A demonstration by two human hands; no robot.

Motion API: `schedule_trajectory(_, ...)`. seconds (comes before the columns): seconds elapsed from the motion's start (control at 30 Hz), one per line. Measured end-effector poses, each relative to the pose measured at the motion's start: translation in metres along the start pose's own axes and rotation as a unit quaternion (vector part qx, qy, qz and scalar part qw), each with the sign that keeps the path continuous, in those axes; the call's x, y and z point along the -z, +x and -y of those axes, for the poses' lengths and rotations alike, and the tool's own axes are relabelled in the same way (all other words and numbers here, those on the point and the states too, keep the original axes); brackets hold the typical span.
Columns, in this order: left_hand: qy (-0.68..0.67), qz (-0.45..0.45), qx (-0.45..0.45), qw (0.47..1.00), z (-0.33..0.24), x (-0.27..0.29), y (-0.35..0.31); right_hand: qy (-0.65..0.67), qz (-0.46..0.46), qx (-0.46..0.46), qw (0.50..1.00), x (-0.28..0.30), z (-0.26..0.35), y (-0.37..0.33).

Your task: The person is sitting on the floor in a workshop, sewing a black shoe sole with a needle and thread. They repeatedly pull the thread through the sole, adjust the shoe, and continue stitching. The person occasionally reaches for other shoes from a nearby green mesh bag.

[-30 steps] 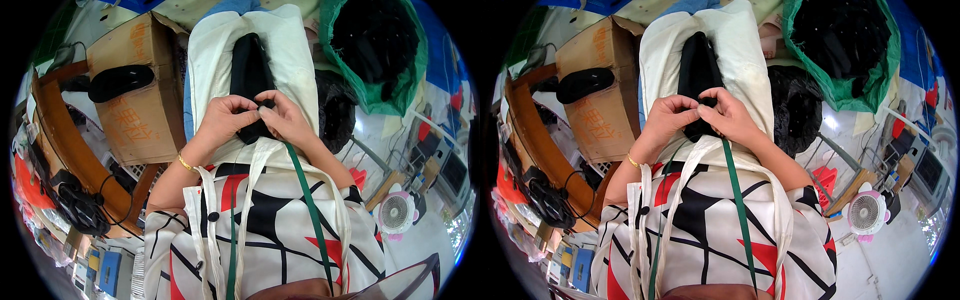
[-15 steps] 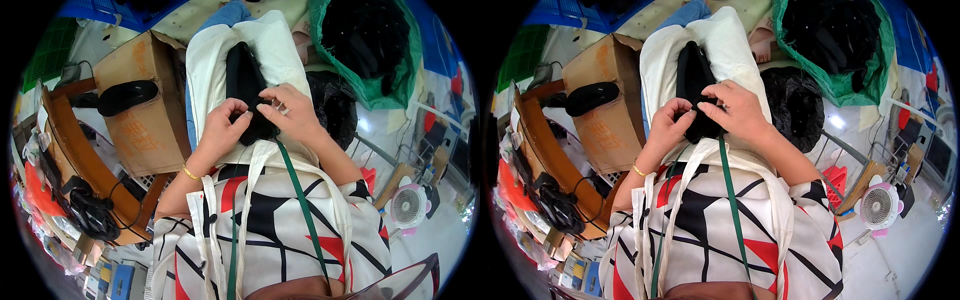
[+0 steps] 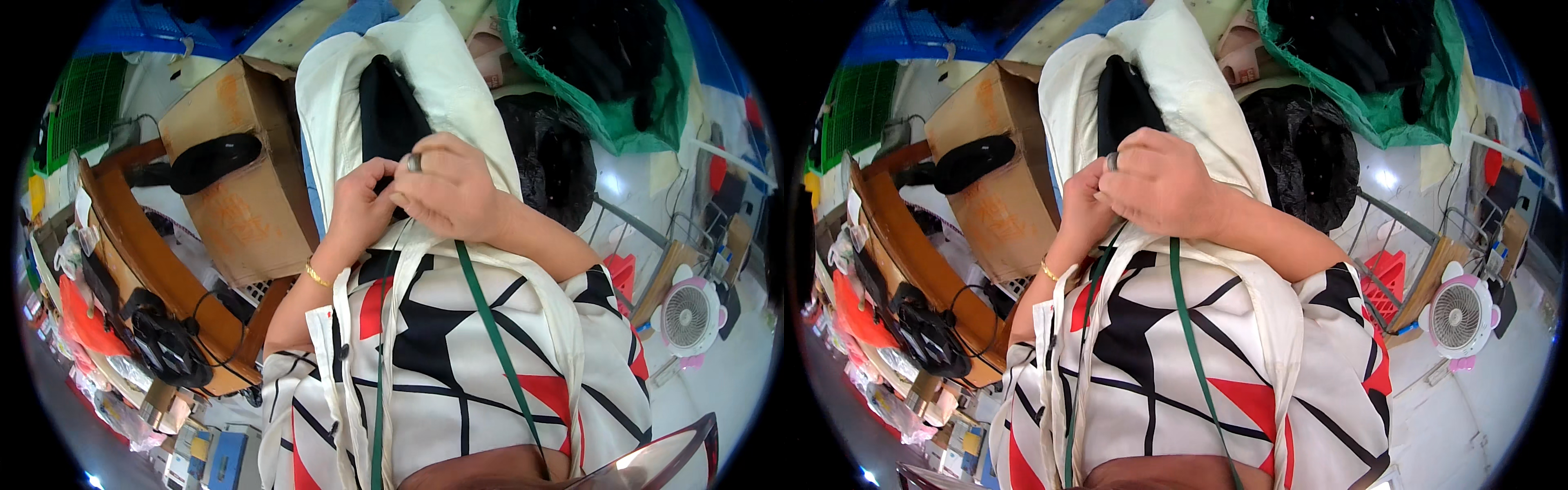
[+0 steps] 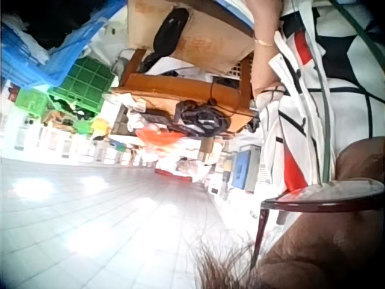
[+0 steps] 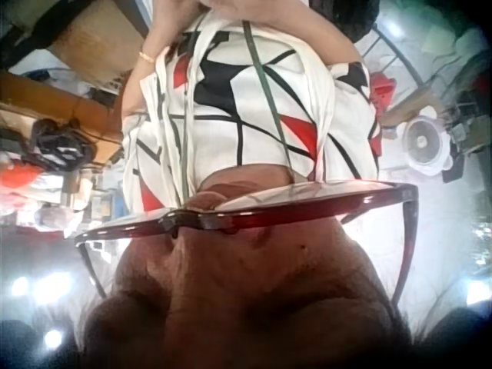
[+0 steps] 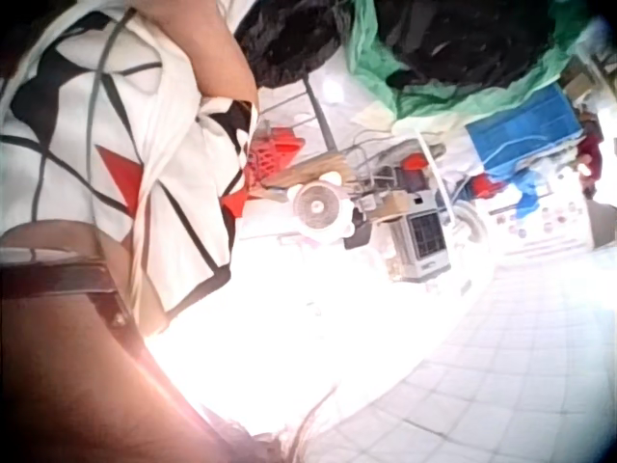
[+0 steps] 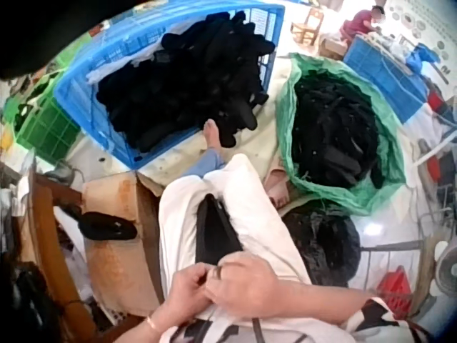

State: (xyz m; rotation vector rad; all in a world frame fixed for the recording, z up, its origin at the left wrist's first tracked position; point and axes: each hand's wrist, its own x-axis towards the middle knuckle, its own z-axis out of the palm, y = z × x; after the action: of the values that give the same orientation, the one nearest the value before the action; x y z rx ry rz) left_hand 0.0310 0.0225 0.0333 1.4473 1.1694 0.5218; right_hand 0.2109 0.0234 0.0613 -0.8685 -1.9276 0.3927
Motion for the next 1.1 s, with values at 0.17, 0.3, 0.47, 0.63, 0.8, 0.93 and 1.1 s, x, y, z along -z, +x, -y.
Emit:
schedule_trajectory(0.17, 0.092, -0.007, -0.059, 0.994, -0.007, 0.0, -0.003, 0.465, -0.033, -0.523, 0.714, 0.036, 0.006, -0.012)
schedule_trajectory(0.3, 0.208, -0.02, -0.151, 0.966, -0.006, -0.001, -0.009, 0.413, -0.074, -0.452, 0.787, 0.079, 0.009, -0.028)
schedule_trajectory(0.47, 0.224, -0.037, -0.189, 0.955, 0.0, -0.005, -0.004, 0.47, -0.234, -0.36, 0.771, 0.124, 0.013, -0.027)
schedule_trajectory(0.63, 0.232, -0.053, -0.207, 0.949, 0.003, -0.008, 0.004, 0.498, -0.273, -0.298, 0.768, 0.152, 0.011, -0.032)
schedule_trajectory(0.8, 0.257, -0.055, -0.228, 0.938, 0.01, -0.011, 0.003, 0.366, -0.308, -0.38, 0.792, 0.119, -0.012, -0.032)
schedule_trajectory(0.93, 0.273, -0.055, -0.246, 0.928, 0.006, -0.009, 0.0, 0.347, -0.056, -0.463, 0.814, 0.073, -0.019, -0.029)
schedule_trajectory(1.1, 0.268, -0.046, -0.276, 0.922, 0.011, -0.007, 0.001, 0.142, 0.159, -0.364, 0.907, 0.012, -0.032, -0.03)
